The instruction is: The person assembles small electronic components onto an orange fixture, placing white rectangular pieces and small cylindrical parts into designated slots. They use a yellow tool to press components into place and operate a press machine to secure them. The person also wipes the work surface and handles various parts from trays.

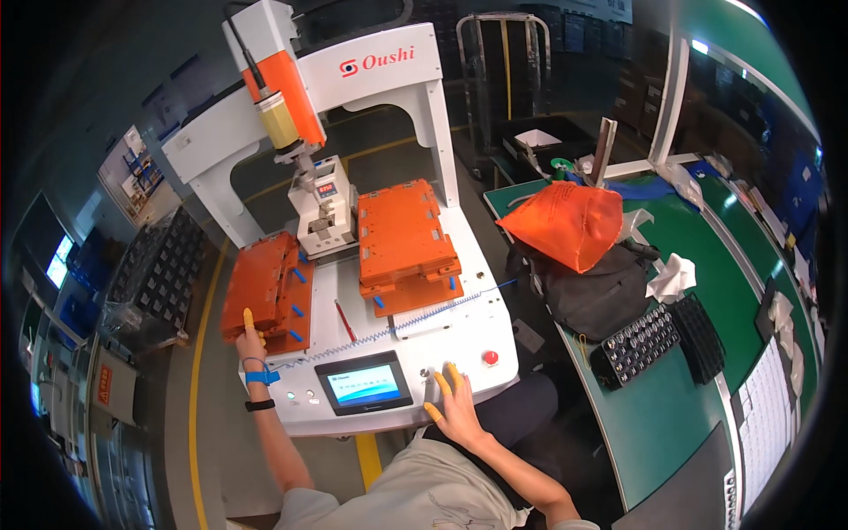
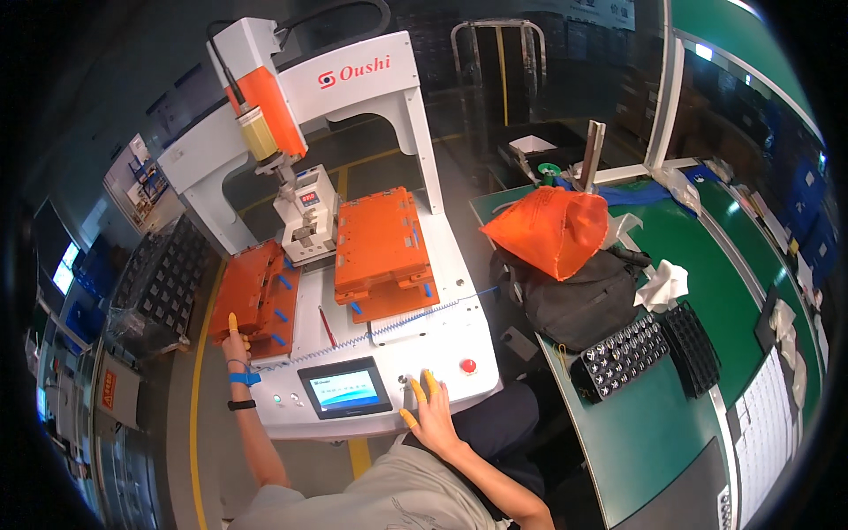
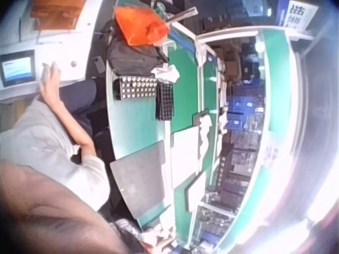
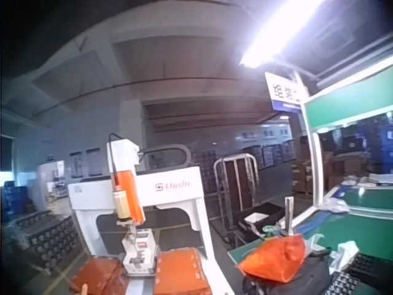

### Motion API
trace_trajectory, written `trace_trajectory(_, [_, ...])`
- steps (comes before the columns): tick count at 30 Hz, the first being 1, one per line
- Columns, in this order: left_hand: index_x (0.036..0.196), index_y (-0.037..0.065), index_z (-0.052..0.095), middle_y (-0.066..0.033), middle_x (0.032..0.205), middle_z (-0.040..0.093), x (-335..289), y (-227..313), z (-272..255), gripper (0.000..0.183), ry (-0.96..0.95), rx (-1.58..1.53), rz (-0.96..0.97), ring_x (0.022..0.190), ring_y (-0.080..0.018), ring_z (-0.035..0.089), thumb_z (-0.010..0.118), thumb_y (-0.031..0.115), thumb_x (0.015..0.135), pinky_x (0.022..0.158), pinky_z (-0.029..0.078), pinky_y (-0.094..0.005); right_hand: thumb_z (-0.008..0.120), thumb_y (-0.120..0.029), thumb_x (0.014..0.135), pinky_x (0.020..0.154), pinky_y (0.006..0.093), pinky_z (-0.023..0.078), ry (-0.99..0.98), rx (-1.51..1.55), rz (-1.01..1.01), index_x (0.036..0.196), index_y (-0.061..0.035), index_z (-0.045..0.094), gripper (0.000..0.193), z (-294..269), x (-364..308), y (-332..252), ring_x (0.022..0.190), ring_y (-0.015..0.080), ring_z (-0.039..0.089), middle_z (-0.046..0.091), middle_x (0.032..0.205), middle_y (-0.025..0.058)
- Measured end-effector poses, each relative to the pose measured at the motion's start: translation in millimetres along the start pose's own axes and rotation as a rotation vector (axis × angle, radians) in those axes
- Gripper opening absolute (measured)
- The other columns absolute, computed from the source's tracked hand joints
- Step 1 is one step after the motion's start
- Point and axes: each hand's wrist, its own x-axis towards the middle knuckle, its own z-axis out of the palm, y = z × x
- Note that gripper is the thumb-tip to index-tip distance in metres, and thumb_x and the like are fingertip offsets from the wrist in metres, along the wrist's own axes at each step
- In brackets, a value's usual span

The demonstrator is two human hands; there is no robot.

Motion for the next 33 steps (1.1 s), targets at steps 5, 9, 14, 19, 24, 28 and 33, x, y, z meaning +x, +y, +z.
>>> trace_trajectory(5, [0.066, 0.014, 0.049, 0.0044, 0.052, 0.035, -8, 19, -8, 0.067, -0.156, -0.107, -0.193, 0.038, -0.0073, 0.026, 0.046, 0.078, 0.088, 0.037, 0.018, -0.0242, 0.07, -0.02, 0.09, 0.116, 0.056, 0.025, 0.045, 0.069, 0.062, 0.143, 0.002, 0.04, 0.065, 1, -6, 15, 0.135, 0.0492, 0.031, 0.026, 0.151, 0.0281])
trace_trajectory(9, [0.069, 0.016, 0.052, 0.0053, 0.051, 0.035, 5, 12, -15, 0.069, -0.223, -0.168, -0.278, 0.038, -0.0069, 0.024, 0.038, 0.08, 0.089, 0.038, 0.015, -0.0226, 0.069, -0.019, 0.09, 0.114, 0.0533, 0.028, 0.067, 0.151, 0.086, 0.142, 0.0014, 0.04, 0.063, 4, -13, 14, 0.133, 0.0479, 0.033, 0.029, 0.15, 0.0264])
trace_trajectory(14, [0.06, 0.02, 0.046, 0.0061, 0.047, 0.033, 11, 16, -16, 0.071, -0.301, -0.104, -0.239, 0.035, -0.0077, 0.023, 0.037, 0.085, 0.085, 0.036, 0.013, -0.0234, 0.068, -0.019, 0.09, 0.113, 0.0517, 0.031, 0.148, 0.16, 0.098, 0.143, -0.0004, 0.042, 0.062, 11, -17, 20, 0.13, 0.0465, 0.038, 0.034, 0.148, 0.0257])
trace_trajectory(19, [0.049, 0.025, 0.03, 0.0066, 0.042, 0.023, 10, 10, -16, 0.07, -0.334, -0.269, -0.178, 0.031, -0.0091, 0.02, 0.039, 0.085, 0.085, 0.034, 0.011, -0.0253, 0.066, -0.012, 0.09, 0.11, 0.0455, 0.037, 0.215, 0.285, 0.159, 0.141, -0.0005, 0.044, 0.058, -1, -21, 28, 0.13, 0.0419, 0.043, 0.043, 0.143, 0.0231])
trace_trajectory(24, [0.072, 0.016, 0.055, 0.0025, 0.05, 0.038, 24, 33, -18, 0.069, -0.344, -0.414, -0.054, 0.035, -0.0098, 0.026, 0.035, 0.08, 0.09, 0.035, 0.017, -0.024, 0.064, -0.004, 0.088, 0.106, 0.0435, 0.041, 0.279, 0.363, 0.203, 0.14, -0.0015, 0.047, 0.054, -6, -18, 34, 0.127, 0.0413, 0.048, 0.047, 0.137, 0.0229])
trace_trajectory(28, [0.1, 0.011, 0.059, -0.0041, 0.075, 0.054, 63, 21, -33, 0.064, -0.262, -0.495, -0.138, 0.051, -0.0143, 0.044, 0.044, 0.073, 0.091, 0.042, 0.032, -0.0253, 0.063, -0.001, 0.088, 0.104, 0.0417, 0.043, 0.323, 0.423, 0.248, 0.138, -0.0032, 0.05, 0.052, 7, -14, 30, 0.122, 0.04, 0.051, 0.049, 0.132, 0.0216])
trace_trajectory(33, [0.107, 0.009, 0.065, -0.0075, 0.097, 0.067, 27, 43, -8, 0.042, -0.209, -0.996, -0.3, 0.077, -0.023, 0.061, 0.063, 0.048, 0.092, 0.07, 0.053, -0.0342, 0.063, 0.001, 0.087, 0.101, 0.0405, 0.045, 0.36, 0.481, 0.31, 0.136, -0.0041, 0.052, 0.05, 8, -14, 26, 0.118, 0.038, 0.054, 0.05, 0.128, 0.0204])
